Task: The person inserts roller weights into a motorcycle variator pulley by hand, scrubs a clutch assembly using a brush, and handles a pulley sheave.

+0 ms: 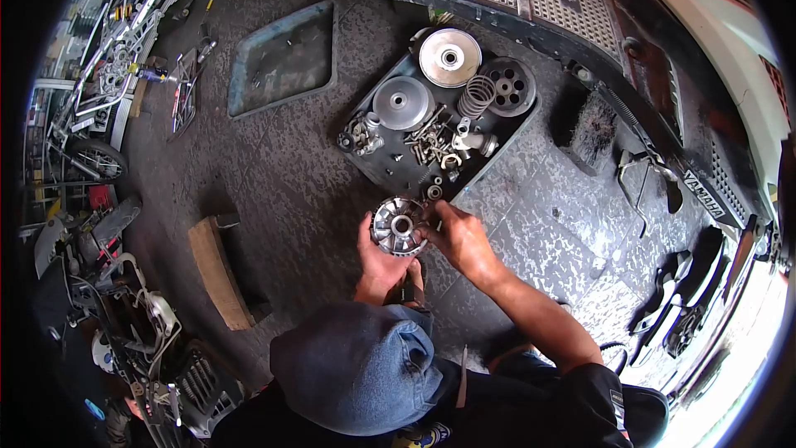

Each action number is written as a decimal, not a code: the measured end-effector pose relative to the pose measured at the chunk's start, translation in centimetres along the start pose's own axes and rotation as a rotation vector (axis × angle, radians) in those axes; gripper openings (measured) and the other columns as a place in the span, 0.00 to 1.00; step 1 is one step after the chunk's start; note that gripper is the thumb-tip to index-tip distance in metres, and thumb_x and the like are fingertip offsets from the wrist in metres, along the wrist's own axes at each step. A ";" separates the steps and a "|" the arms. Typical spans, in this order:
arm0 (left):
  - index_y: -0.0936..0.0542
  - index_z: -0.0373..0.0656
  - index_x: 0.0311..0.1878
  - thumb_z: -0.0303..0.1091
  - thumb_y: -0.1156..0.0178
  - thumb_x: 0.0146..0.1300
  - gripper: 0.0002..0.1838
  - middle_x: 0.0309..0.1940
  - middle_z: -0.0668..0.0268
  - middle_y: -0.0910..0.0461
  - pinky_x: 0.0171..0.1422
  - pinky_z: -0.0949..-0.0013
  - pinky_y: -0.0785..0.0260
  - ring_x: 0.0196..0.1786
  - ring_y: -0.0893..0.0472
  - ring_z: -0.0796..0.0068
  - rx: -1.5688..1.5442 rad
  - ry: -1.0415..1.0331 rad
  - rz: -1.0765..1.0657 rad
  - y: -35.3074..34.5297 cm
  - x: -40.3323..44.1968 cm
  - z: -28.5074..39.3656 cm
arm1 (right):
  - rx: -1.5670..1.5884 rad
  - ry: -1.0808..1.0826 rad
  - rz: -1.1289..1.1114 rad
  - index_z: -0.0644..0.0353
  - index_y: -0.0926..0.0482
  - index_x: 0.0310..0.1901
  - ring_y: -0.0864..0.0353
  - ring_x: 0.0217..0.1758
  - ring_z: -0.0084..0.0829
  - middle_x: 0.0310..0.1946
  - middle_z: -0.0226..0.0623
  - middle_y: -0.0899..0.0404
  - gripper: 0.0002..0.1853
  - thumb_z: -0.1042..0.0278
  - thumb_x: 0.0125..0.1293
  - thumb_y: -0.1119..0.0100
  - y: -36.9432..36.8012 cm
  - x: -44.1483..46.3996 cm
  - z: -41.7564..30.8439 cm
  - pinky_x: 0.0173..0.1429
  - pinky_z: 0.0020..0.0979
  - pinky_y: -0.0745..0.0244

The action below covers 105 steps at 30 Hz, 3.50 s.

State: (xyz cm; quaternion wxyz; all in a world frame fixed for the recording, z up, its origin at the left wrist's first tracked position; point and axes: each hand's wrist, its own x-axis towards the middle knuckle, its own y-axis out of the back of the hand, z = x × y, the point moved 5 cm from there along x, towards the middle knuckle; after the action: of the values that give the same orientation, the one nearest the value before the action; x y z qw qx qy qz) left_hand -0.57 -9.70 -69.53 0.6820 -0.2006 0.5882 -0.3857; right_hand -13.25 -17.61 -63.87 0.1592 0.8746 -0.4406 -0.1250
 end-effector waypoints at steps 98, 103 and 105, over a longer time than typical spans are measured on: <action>0.34 0.45 0.67 0.62 0.61 0.66 0.36 0.65 0.50 0.34 0.68 0.42 0.40 0.68 0.35 0.45 -0.126 -0.090 -0.136 3.0 -0.2 1.6 | -0.870 0.050 -0.232 0.49 0.18 0.44 0.34 0.62 0.35 0.53 0.35 0.30 0.12 0.65 0.59 0.45 -4.0 6.3 4.9 0.58 0.37 0.31; 0.34 0.45 0.67 0.62 0.61 0.66 0.36 0.65 0.49 0.34 0.67 0.41 0.40 0.67 0.35 0.44 -0.131 -0.094 -0.133 2.8 -0.2 1.7 | -0.883 0.109 -0.289 0.54 0.18 0.42 0.32 0.60 0.37 0.51 0.36 0.28 0.11 0.63 0.59 0.44 -5.0 7.3 4.9 0.56 0.39 0.30; 0.33 0.46 0.67 0.61 0.61 0.66 0.35 0.65 0.51 0.33 0.67 0.41 0.40 0.67 0.34 0.46 -0.135 -0.085 -0.143 2.5 -0.2 1.8 | -0.745 0.107 -0.148 0.55 0.18 0.41 0.31 0.58 0.38 0.48 0.37 0.27 0.11 0.62 0.59 0.42 -4.2 7.1 4.2 0.55 0.38 0.29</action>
State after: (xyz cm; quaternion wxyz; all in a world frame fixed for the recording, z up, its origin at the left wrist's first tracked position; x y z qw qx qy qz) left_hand 1.85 -8.28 -70.79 0.6618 -0.3039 0.5677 -0.3840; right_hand -7.56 -21.76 -69.87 0.4795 0.7915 -0.2916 -0.2420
